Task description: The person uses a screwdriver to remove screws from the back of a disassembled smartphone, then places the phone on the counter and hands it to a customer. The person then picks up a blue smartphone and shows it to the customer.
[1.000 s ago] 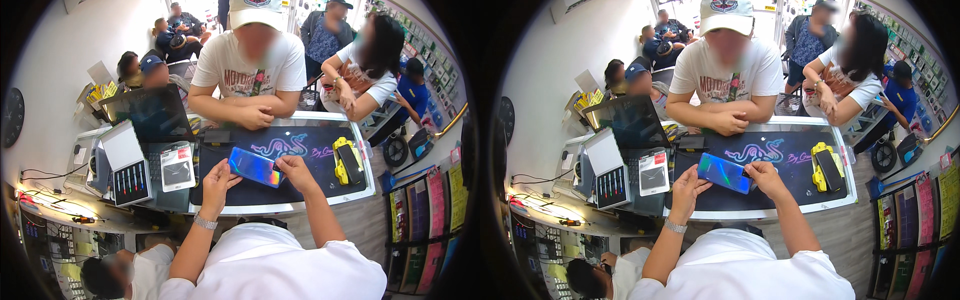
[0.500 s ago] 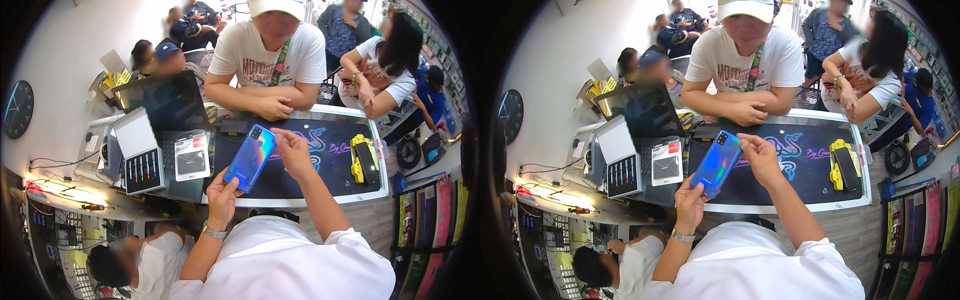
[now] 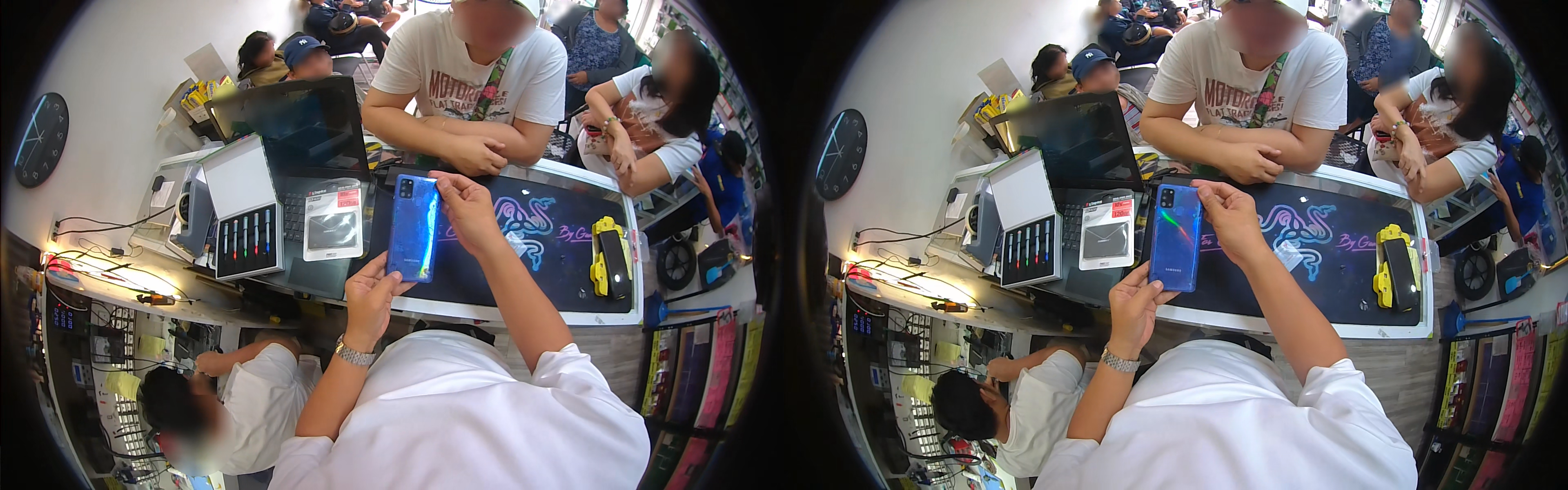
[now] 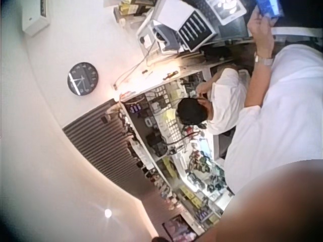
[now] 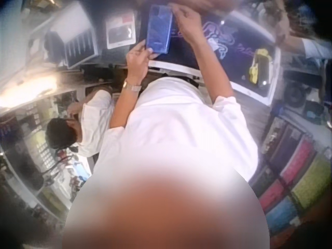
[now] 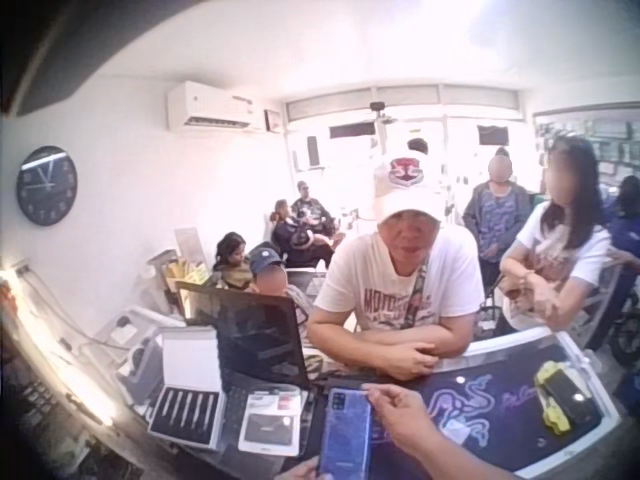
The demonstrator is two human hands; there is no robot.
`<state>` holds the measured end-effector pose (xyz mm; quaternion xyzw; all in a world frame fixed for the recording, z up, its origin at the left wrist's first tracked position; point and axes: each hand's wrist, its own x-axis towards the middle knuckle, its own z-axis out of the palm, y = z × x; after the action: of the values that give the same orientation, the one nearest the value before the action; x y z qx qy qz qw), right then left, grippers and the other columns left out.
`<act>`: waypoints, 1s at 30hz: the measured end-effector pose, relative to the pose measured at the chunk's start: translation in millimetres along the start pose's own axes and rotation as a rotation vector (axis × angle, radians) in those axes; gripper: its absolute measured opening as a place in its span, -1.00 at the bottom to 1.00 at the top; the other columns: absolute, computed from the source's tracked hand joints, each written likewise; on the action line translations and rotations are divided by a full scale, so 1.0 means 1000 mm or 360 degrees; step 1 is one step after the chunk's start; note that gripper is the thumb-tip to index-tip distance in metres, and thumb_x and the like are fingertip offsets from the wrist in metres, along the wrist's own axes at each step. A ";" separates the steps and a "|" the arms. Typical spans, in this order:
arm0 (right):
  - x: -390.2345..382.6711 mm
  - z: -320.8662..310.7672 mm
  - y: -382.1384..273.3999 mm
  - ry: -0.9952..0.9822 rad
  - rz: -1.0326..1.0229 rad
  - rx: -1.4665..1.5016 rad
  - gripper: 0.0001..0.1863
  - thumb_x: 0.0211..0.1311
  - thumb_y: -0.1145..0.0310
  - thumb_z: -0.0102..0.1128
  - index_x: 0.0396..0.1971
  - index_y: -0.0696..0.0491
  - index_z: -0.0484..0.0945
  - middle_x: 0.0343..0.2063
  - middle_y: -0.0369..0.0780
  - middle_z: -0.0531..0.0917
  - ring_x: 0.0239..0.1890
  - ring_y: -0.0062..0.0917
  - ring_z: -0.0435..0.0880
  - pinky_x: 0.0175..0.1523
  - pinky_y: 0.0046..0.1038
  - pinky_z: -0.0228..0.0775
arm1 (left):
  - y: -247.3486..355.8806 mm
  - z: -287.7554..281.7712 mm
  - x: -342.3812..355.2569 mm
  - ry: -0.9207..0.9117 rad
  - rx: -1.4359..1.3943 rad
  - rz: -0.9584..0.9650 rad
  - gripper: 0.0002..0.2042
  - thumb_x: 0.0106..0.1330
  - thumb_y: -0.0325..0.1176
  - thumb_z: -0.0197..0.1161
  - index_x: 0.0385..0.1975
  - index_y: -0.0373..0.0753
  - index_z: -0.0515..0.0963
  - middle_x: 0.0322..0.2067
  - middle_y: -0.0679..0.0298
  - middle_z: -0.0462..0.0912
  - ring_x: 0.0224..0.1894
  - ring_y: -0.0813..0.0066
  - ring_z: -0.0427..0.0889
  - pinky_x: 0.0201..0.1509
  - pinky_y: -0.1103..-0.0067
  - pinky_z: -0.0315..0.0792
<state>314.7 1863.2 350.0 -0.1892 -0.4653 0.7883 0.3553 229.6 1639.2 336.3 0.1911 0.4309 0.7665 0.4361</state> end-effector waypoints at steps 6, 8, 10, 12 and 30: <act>0.003 0.001 0.007 -0.0002 0.0045 -0.0023 -0.64 0.60 0.30 0.28 0.15 0.28 0.63 -0.16 -0.24 0.80 -0.18 -0.67 0.74 0.00 -0.59 0.59 | -0.010 -0.006 0.001 0.0017 0.0006 -0.0006 -0.59 0.47 -0.70 0.12 0.31 -0.62 0.45 0.10 -0.10 0.71 0.09 0.17 0.79 0.24 0.19 0.73; 0.002 0.001 0.007 0.0018 0.0059 -0.0039 -0.64 0.60 0.31 0.28 0.15 0.28 0.63 -0.15 -0.24 0.80 -0.18 -0.67 0.74 0.00 -0.60 0.59 | -0.012 -0.008 0.001 0.0033 0.0017 -0.0023 -0.59 0.47 -0.70 0.12 0.30 -0.62 0.45 0.10 -0.09 0.71 0.09 0.17 0.79 0.24 0.19 0.73; -0.001 0.002 0.008 0.0041 0.0059 -0.0069 -0.65 0.60 0.31 0.28 0.15 0.27 0.63 -0.16 -0.24 0.80 -0.18 -0.68 0.74 -0.01 -0.60 0.59 | -0.014 -0.010 0.001 0.0083 0.0053 -0.0061 -0.59 0.47 -0.70 0.12 0.30 -0.61 0.45 0.10 -0.09 0.72 0.09 0.16 0.79 0.25 0.19 0.73; -0.003 0.002 0.006 0.0054 0.0066 -0.0149 -0.66 0.60 0.31 0.28 0.14 0.27 0.64 -0.18 -0.26 0.80 -0.19 -0.70 0.72 -0.03 -0.63 0.57 | -0.015 -0.010 0.000 0.0072 0.0041 -0.0048 -0.59 0.46 -0.69 0.11 0.30 -0.62 0.45 0.09 -0.09 0.71 0.09 0.15 0.79 0.25 0.20 0.73; -0.014 0.014 0.002 0.0039 0.0019 -0.0089 -0.64 0.59 0.31 0.30 0.15 0.27 0.64 -0.22 -0.30 0.79 -0.27 -0.76 0.67 -0.13 -0.68 0.49 | -0.008 -0.009 -0.009 0.0072 -0.0030 -0.0052 -0.69 0.54 -0.54 0.17 0.19 -0.52 0.50 0.03 -0.06 0.73 0.06 0.14 0.81 0.20 0.22 0.74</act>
<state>314.3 1843.6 354.8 -0.2114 -0.4818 0.7746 0.3509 232.3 1629.5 324.8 0.1625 0.4364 0.7674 0.4407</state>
